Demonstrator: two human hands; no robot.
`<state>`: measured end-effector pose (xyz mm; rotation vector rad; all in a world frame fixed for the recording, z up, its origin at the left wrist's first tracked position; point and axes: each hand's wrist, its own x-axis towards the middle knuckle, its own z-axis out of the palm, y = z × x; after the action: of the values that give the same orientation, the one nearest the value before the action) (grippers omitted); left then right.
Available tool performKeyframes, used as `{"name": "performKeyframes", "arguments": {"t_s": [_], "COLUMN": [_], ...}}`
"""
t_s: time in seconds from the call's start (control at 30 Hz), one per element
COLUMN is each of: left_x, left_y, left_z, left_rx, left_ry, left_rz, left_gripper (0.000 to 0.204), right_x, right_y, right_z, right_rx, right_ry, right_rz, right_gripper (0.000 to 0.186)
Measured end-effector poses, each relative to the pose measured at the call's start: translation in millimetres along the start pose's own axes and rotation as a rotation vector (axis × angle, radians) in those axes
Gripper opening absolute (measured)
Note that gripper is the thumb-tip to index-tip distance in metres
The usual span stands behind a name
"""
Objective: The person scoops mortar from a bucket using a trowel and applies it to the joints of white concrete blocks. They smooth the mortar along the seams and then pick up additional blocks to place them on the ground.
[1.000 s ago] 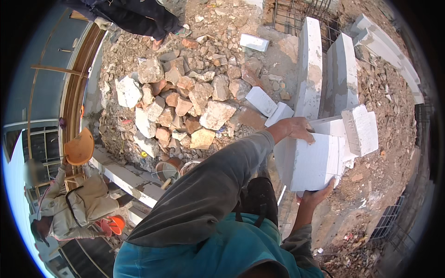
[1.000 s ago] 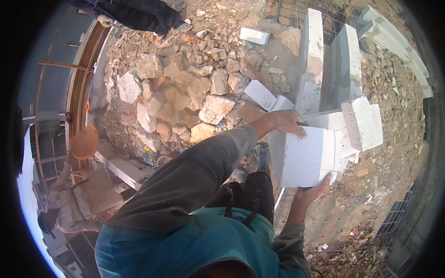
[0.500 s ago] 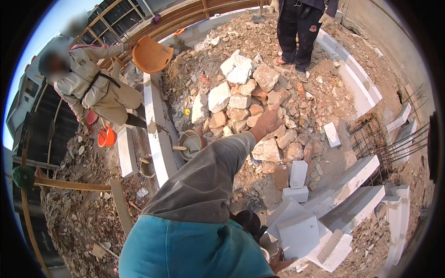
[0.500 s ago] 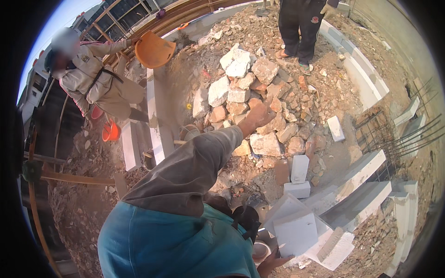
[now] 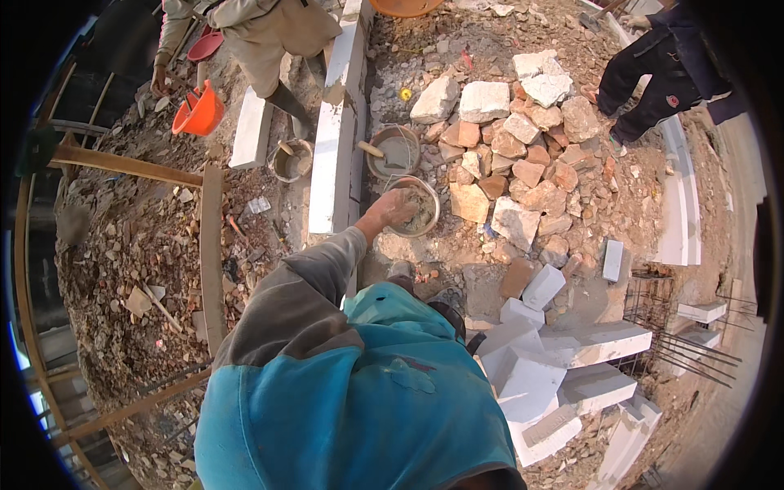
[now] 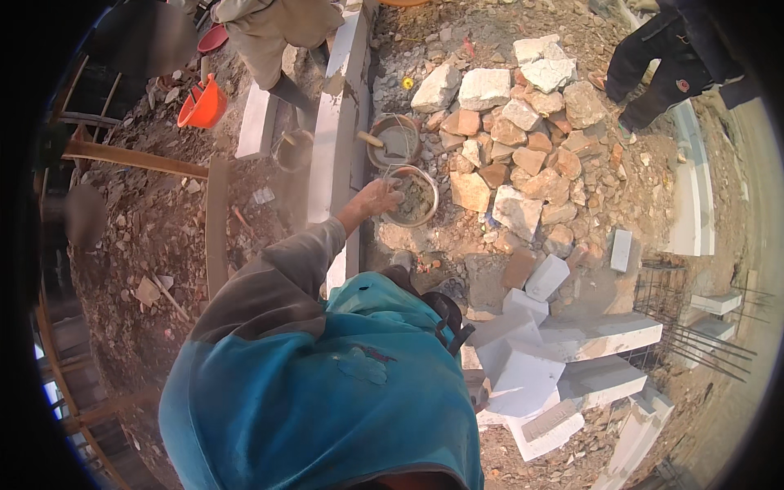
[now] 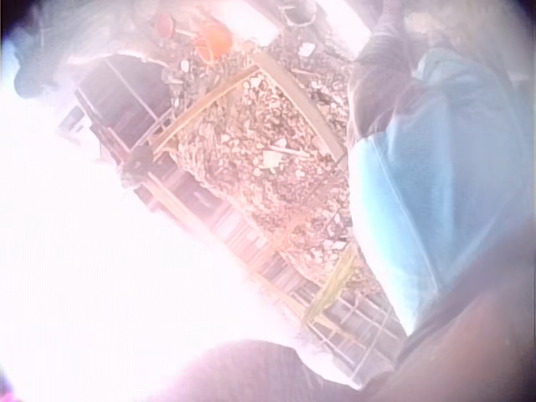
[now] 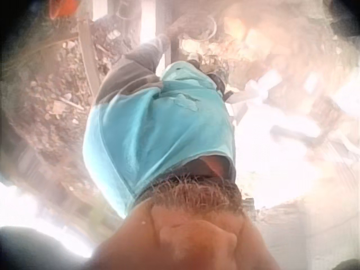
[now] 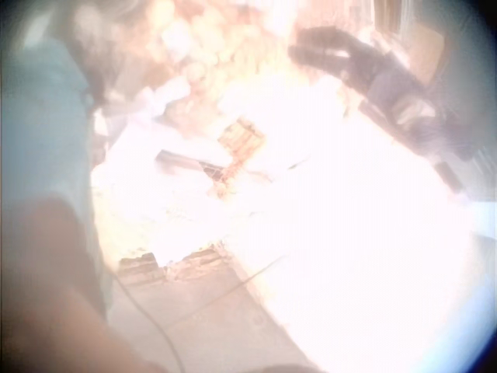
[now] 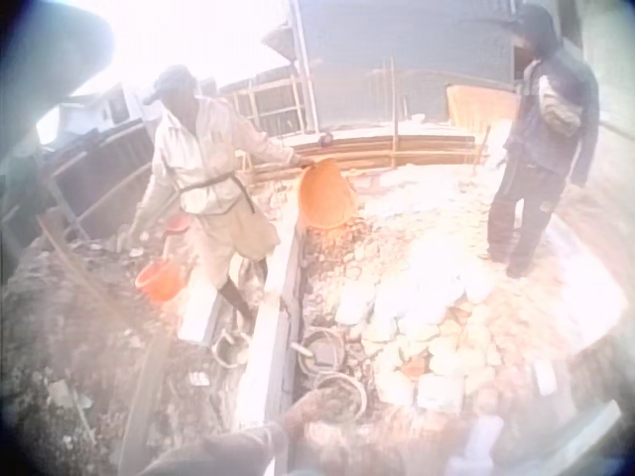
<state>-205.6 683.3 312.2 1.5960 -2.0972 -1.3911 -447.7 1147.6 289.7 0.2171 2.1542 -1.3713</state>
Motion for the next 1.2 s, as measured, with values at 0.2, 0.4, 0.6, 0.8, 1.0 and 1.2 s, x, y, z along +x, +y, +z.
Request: {"name": "performKeyframes", "arguments": {"t_s": [0.2, 0.4, 0.6, 0.8, 1.0, 1.2], "left_x": [-238.8, -253.9, -156.8, -143.7, -178.5, -230.3], "left_y": [-300.5, -311.2, -213.4, -198.8, -232.6, -220.1], "left_z": [44.9, 2.9, -11.4, 19.1, 66.9, 80.5], "left_rx": [0.422, -0.405, -0.762, -0.480, -0.621, -0.652], "left_ry": [-0.549, 0.389, 0.469, 0.255, 0.324, 0.399], "left_rz": [-0.320, -0.727, -0.379, -0.527, -0.661, -0.762], "left_gripper": [0.026, 0.044, 0.043, 0.050, 0.052, 0.057], "right_x": [19.1, 95.1, 221.2, 69.4, -76.8, -154.1], "right_y": [-0.8, -67.6, -273.1, -514.4, -608.8, -557.5], "right_z": [24.5, 54.6, 176.8, 276.8, 254.2, 169.0], "right_rx": [-0.468, -0.482, -0.328, -0.648, -0.459, 0.214], "right_ry": [-0.388, -0.416, -0.354, -0.472, -0.544, -1.051], "right_rz": [-0.019, -0.345, -0.757, -1.264, -1.555, -2.107], "right_gripper": [0.025, 0.025, 0.031, 0.054, 0.027, 0.049]}}
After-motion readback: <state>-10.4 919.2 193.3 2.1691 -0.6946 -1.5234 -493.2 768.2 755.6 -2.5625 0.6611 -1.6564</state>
